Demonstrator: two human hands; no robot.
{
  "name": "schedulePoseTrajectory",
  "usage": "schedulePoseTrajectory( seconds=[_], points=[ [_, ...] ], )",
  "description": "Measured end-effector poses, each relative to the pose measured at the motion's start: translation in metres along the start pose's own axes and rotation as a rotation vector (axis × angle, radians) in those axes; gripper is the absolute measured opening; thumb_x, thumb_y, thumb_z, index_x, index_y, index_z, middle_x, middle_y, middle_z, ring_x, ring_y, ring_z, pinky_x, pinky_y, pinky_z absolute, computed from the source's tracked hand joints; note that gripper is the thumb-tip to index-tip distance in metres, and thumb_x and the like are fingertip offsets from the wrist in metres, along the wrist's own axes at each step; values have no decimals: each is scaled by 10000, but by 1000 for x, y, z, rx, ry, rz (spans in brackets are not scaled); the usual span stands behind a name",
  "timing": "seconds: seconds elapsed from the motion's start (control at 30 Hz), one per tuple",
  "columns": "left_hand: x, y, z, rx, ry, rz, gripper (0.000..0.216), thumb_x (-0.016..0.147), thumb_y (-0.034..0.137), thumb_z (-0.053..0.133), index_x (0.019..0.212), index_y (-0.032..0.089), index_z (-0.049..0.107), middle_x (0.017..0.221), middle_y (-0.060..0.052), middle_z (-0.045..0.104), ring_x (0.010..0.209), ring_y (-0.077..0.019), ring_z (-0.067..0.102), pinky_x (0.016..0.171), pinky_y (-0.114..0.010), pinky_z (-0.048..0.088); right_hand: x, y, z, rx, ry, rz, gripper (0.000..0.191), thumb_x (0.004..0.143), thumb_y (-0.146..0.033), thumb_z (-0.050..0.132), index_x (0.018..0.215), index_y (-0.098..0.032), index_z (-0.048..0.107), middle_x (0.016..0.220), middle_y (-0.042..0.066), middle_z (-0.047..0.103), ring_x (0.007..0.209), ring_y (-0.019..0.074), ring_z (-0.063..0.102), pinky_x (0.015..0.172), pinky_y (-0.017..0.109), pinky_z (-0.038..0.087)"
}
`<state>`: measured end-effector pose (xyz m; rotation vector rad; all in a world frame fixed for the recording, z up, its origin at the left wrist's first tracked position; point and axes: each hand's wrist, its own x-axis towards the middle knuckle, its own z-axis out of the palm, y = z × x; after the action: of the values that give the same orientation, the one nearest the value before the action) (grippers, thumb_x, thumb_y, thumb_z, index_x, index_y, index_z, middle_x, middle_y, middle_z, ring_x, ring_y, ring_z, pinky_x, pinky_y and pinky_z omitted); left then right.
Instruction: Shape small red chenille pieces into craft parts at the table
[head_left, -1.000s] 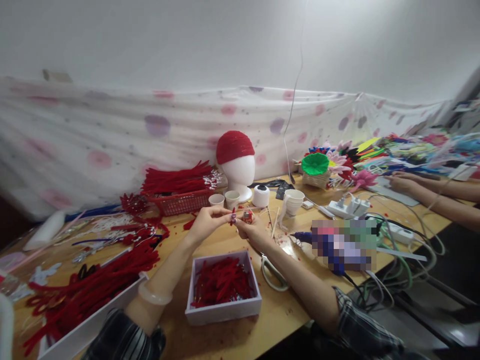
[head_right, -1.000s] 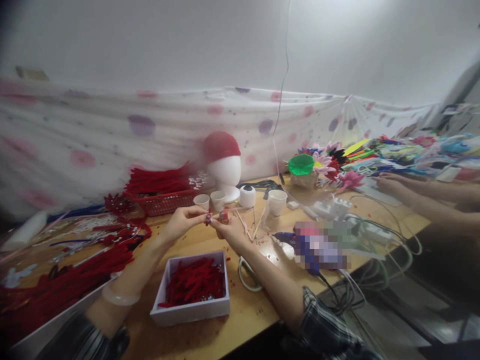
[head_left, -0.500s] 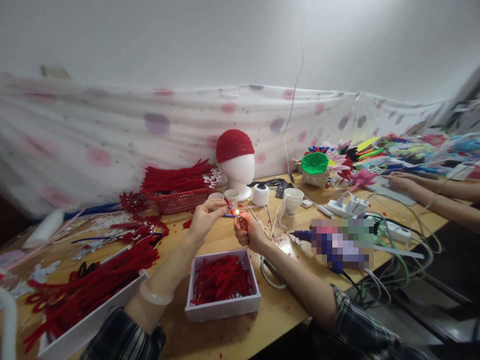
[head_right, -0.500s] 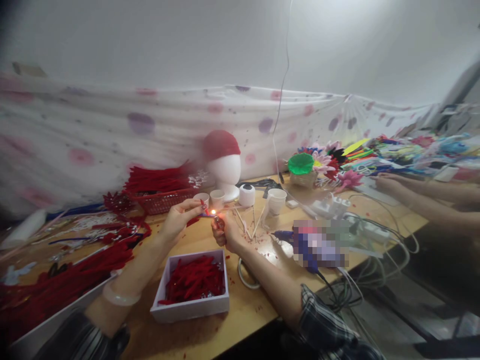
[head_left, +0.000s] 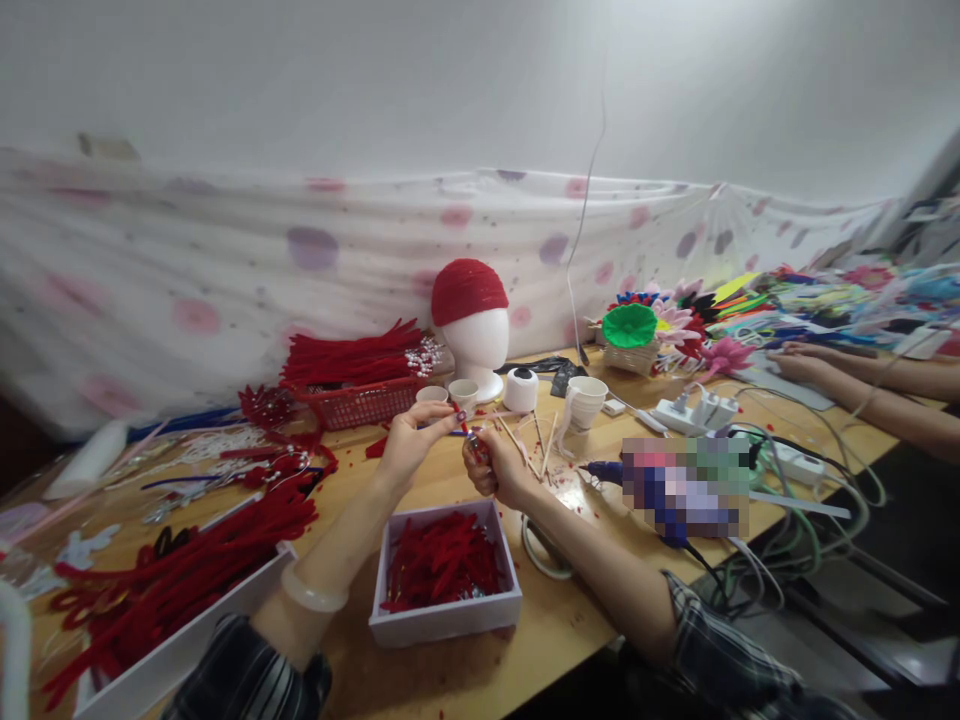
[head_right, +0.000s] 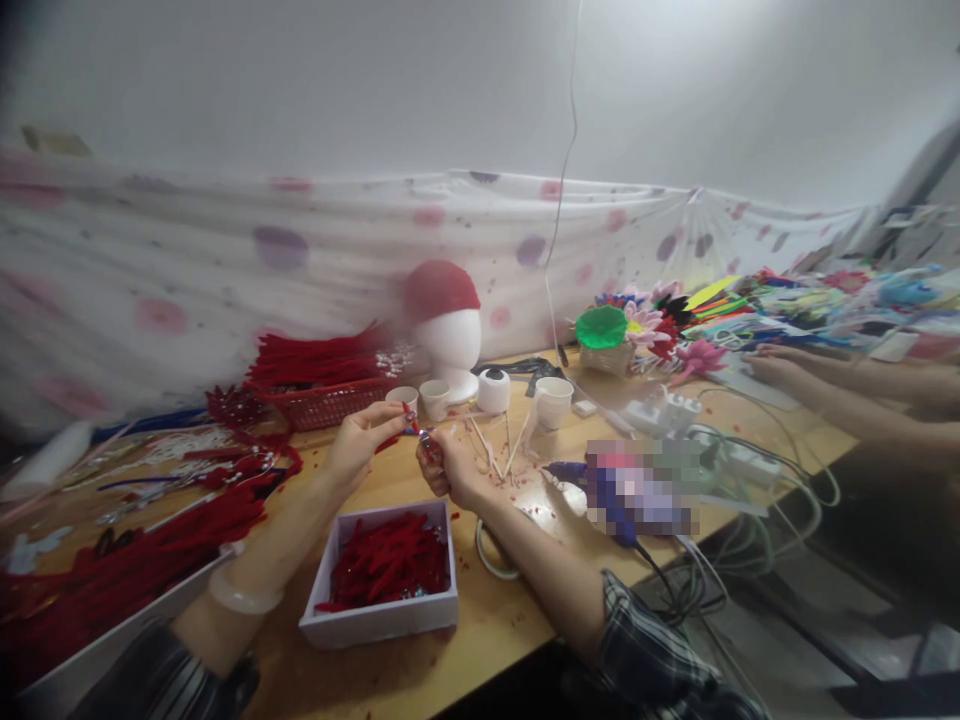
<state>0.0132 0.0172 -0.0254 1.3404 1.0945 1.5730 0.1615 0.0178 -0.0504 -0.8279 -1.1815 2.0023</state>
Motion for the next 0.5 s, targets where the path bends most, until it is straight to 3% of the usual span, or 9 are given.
schedulePoseTrajectory(
  seconds=[0.3, 0.5],
  points=[
    [-4, 4, 2, -40, -6, -12, 295, 504, 413, 847, 686, 197, 760, 904, -54, 718, 962, -222, 626, 861, -337, 474, 2, 3, 1, 11, 5, 28, 381, 846, -468, 313, 579, -206, 385, 382, -103, 216, 340, 56, 75, 342, 173, 64],
    [1, 18, -8, -32, -48, -101, 346, 495, 427, 836, 724, 177, 766, 754, -59, 735, 758, -199, 646, 748, -321, 492, 5, -3, -11, 193, 111, -113, 432, 802, -575, 409, 577, -207, 390, 377, -116, 197, 344, 50, 69, 344, 180, 63]
  ],
)
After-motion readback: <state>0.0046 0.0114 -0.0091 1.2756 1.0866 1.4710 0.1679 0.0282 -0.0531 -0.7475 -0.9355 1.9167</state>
